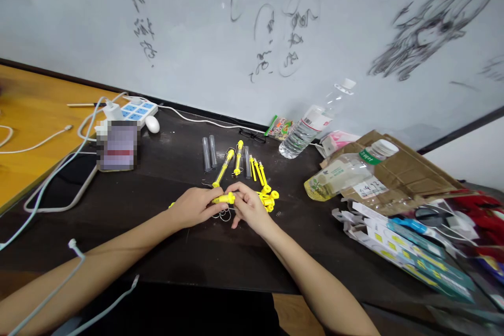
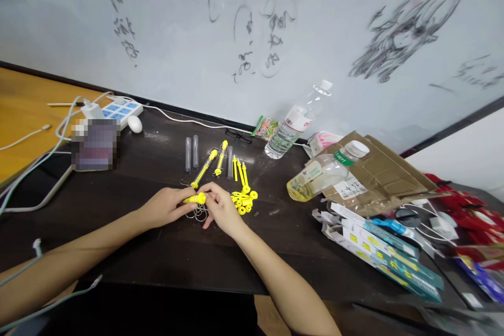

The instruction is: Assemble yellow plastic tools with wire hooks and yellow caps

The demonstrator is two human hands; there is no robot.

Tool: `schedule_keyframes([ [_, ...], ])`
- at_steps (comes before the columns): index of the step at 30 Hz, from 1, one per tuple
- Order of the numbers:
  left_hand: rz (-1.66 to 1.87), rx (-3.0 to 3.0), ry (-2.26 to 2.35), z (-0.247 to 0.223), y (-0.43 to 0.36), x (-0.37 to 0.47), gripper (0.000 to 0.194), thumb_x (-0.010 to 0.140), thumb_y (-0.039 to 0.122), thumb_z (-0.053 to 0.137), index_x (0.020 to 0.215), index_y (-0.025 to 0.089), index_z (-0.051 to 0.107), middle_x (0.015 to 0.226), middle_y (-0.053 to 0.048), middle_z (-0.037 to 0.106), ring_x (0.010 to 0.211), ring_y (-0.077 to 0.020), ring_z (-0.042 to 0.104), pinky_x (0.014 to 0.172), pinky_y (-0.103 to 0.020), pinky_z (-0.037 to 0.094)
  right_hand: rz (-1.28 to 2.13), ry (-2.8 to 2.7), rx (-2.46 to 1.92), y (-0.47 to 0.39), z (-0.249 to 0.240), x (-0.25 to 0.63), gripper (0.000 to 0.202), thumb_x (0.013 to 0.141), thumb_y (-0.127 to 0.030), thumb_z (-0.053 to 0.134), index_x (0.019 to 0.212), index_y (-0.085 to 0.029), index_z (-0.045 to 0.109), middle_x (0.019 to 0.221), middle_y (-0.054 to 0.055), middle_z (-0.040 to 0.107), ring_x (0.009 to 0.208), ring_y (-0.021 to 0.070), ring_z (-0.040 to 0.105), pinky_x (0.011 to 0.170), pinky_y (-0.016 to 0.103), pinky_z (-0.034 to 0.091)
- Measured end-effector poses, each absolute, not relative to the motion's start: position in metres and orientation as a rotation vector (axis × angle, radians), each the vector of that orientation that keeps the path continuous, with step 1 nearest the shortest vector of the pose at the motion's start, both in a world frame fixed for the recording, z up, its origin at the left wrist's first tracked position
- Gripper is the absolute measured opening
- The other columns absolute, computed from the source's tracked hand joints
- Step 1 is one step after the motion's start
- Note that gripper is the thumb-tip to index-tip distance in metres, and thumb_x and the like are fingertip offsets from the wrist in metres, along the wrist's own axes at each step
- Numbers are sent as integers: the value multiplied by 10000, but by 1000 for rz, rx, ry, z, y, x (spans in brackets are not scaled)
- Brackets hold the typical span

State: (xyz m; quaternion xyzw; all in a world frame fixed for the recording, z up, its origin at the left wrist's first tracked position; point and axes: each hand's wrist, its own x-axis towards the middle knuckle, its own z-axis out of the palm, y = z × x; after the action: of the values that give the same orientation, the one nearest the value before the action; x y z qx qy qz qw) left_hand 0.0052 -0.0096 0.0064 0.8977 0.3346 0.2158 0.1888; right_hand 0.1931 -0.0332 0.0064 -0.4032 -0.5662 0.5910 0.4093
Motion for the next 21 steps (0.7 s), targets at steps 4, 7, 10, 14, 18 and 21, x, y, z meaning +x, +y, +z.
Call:
schedule_keyframes([
  [4, 605, 2517, 980, 7, -12, 7, 284, 950, 432, 375, 889, 198, 523, 702, 15, 590, 607, -146, 580, 553, -216, 330, 1448, -1431, -1066, -32, 5, 194, 208, 830, -383, 538, 945, -209, 537, 619, -82, 465, 353, 22, 356, 326, 192, 505],
  [7, 586, 2537, 949, 7, -20, 13, 300, 939, 462, 389, 875, 204, 527, 696, 14, 597, 598, -147, 582, 542, -215, 330, 1283, -1473, -1168, -26, 0, 202, 229, 853, -392, 487, 907, -189, 580, 705, -41, 513, 354, 25, 410, 297, 166, 437],
  [10, 580, 2600, 858, 8, -25, 16, 334, 921, 509, 412, 848, 205, 527, 682, 7, 602, 609, -165, 587, 544, -227, 329, 1202, -1529, -1230, -19, -5, 211, 255, 878, -396, 451, 963, -193, 581, 613, -68, 434, 320, 33, 347, 291, 170, 364],
  [14, 642, 2515, 969, 10, -15, 9, 320, 947, 461, 364, 832, 197, 502, 669, 13, 572, 568, -145, 553, 534, -221, 311, 1061, -1677, -1227, -15, -11, 213, 175, 892, -340, 455, 1008, -213, 489, 537, -99, 353, 407, 77, 347, 405, 183, 337],
  [18, 698, 2405, 1007, 9, -5, 2, 296, 940, 454, 376, 829, 200, 479, 649, 29, 523, 568, -138, 524, 548, -221, 311, 970, -1823, -1235, -15, -16, 209, 123, 898, -295, 448, 977, -203, 471, 559, -83, 391, 512, 103, 374, 518, 215, 344],
  [21, 764, 2330, 994, 8, -3, 0, 276, 942, 426, 381, 833, 193, 481, 670, 28, 512, 603, -136, 518, 579, -224, 332, 974, -1824, -1234, -18, -19, 205, 113, 898, -299, 451, 941, -198, 479, 574, -78, 370, 528, 107, 374, 521, 216, 335],
])
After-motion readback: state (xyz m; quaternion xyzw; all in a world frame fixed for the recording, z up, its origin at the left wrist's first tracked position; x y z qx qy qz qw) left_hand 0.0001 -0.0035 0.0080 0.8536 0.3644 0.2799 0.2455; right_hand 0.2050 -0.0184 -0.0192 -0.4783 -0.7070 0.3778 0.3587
